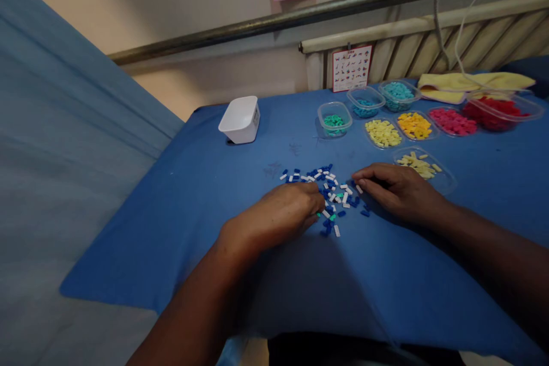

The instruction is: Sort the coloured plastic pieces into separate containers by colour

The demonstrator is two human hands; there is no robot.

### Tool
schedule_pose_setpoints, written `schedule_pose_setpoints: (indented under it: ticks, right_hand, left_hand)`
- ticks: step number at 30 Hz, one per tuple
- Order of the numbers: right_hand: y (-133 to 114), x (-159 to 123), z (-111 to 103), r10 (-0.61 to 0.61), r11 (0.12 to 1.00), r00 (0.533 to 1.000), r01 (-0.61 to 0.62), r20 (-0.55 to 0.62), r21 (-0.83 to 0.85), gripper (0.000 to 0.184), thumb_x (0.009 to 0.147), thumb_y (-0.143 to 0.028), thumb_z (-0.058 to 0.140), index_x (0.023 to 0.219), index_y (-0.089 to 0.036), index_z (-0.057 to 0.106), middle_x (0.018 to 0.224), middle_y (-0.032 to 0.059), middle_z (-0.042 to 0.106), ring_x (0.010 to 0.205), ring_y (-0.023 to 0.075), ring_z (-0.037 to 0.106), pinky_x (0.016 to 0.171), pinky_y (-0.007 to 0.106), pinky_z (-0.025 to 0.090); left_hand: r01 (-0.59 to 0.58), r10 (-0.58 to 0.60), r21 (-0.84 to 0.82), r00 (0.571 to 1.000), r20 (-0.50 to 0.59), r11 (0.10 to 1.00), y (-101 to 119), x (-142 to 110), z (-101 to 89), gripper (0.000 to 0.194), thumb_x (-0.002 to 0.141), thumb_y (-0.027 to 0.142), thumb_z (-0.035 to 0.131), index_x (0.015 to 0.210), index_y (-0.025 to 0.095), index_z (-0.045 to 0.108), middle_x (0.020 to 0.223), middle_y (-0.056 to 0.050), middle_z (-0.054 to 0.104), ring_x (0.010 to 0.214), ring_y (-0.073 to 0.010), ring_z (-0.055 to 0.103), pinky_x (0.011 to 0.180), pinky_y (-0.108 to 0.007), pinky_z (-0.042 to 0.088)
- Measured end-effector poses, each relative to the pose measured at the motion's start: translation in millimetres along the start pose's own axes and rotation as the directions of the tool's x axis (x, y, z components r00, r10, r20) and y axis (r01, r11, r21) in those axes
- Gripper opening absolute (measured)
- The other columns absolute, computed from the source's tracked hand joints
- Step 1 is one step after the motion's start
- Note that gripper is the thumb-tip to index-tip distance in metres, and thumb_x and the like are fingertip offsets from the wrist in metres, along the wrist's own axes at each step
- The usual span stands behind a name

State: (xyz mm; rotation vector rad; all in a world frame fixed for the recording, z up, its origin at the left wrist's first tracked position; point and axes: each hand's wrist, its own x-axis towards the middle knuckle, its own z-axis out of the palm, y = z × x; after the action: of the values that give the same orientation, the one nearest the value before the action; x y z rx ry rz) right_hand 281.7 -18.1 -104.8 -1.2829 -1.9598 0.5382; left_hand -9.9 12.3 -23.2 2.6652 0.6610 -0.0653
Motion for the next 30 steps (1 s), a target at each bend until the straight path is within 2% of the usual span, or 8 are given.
schedule_pose_setpoints:
  ticks: [5, 15, 19, 21, 22, 25, 27, 30]
  right_hand:
    - [-0.2, 0.4, -0.1, 0.005, 1.000, 1.000, -0.005, 0.009, 0.003, 0.021, 0.104, -0.031, 0.063, 0.112, -0.027, 0.082, 0.106, 0.0047, 0.085, 0.093, 0.0247, 0.081, 0.084, 0.040, 0.064]
    - [-1.4, 0.4, -0.5, 0.007, 1.000, 1.000, -0.008, 0.005, 0.021, 0.022, 0.103, -0.032, 0.063, 0.112, -0.028, 0.082, 0.106, 0.0044, 0.086, 0.093, 0.0250, 0.081, 0.085, 0.040, 0.064]
    - [0.1, 1.4, 0.6, 0.014, 1.000, 1.000, -0.014, -0.001, 0.022, 0.021, 0.103, -0.032, 0.064, 0.110, -0.028, 0.083, 0.105, 0.0031, 0.086, 0.093, 0.0241, 0.081, 0.084, 0.038, 0.064]
    - [1.0, 1.8, 1.6, 0.035, 0.999, 0.999, -0.035, -0.010, 0.034, 0.020, 0.103, -0.033, 0.065, 0.109, -0.029, 0.083, 0.104, 0.0025, 0.086, 0.091, 0.0236, 0.081, 0.083, 0.037, 0.064]
    - [1.4, 1.9, 2.2, 0.045, 0.998, 0.999, -0.044, -0.015, 0.043, 0.020, 0.103, -0.034, 0.065, 0.108, -0.029, 0.083, 0.102, 0.0023, 0.086, 0.089, 0.0233, 0.081, 0.081, 0.036, 0.064]
    - [2.4, 2.3, 4.0, 0.053, 0.996, 0.998, -0.051, -0.024, 0.070, 0.021, 0.103, -0.036, 0.064, 0.107, -0.028, 0.083, 0.099, 0.0023, 0.085, 0.085, 0.0224, 0.080, 0.079, 0.036, 0.063]
    - [3.2, 3.1, 5.2, 0.054, 0.995, 0.998, -0.052, -0.027, 0.086, 0.020, 0.103, -0.035, 0.064, 0.106, -0.027, 0.083, 0.098, 0.0024, 0.085, 0.084, 0.0219, 0.079, 0.078, 0.035, 0.063]
    - [4.8, 5.3, 7.0, 0.066, 0.992, 0.998, -0.062, -0.026, 0.114, 0.021, 0.104, -0.035, 0.064, 0.106, -0.026, 0.082, 0.096, 0.0022, 0.085, 0.082, 0.0208, 0.078, 0.076, 0.034, 0.061]
  left_hand:
    - [-0.004, 0.003, 0.031, 0.999, 0.050, 1.000, 2.5, 2.3, -0.6, 0.025, 0.110, 0.019, 0.047, 0.097, 0.020, 0.069, 0.102, -0.008, 0.068, 0.094, -0.0225, 0.067, 0.086, -0.035, 0.052]
    - [0.014, -0.016, 0.030, 0.999, 0.036, 0.999, 3.5, 4.5, -0.6, 0.012, 0.094, 0.009, 0.057, 0.092, 0.019, 0.064, 0.101, -0.007, 0.067, 0.089, -0.0219, 0.065, 0.082, -0.034, 0.051]
    - [0.035, -0.041, -0.135, 0.998, -0.041, 0.990, -4.2, 2.3, -4.9, 0.012, 0.093, 0.011, 0.061, 0.097, 0.019, 0.069, 0.105, -0.006, 0.070, 0.094, -0.0201, 0.066, 0.085, -0.032, 0.052]
    - [0.086, -0.134, -0.375, 0.986, -0.103, 0.923, -12.4, 1.5, -4.3, 0.010, 0.093, 0.017, 0.065, 0.100, 0.018, 0.072, 0.104, -0.006, 0.072, 0.089, -0.0174, 0.067, 0.081, -0.031, 0.052]
    - [0.117, -0.209, -0.510, 0.970, -0.127, 0.852, -17.4, 1.5, -3.0, 0.010, 0.092, 0.021, 0.068, 0.101, 0.018, 0.072, 0.100, -0.005, 0.072, 0.083, -0.0157, 0.066, 0.076, -0.029, 0.052]
    - [0.158, -0.445, -0.816, 0.886, -0.132, 0.556, -33.6, 4.4, 2.9, 0.022, 0.087, 0.032, 0.079, 0.099, 0.016, 0.071, 0.082, -0.002, 0.069, 0.068, -0.0122, 0.061, 0.064, -0.026, 0.049]
    - [0.118, -0.550, -0.899, 0.822, -0.149, 0.421, -42.8, 10.1, 5.0, 0.029, 0.080, 0.034, 0.085, 0.097, 0.016, 0.071, 0.077, 0.000, 0.066, 0.064, -0.0111, 0.060, 0.062, -0.026, 0.048]
    - [0.057, -0.629, -0.921, 0.746, -0.217, 0.385, -51.3, 26.7, -0.9, 0.029, 0.075, 0.031, 0.087, 0.094, 0.016, 0.071, 0.078, 0.001, 0.065, 0.064, -0.0101, 0.061, 0.064, -0.026, 0.050]
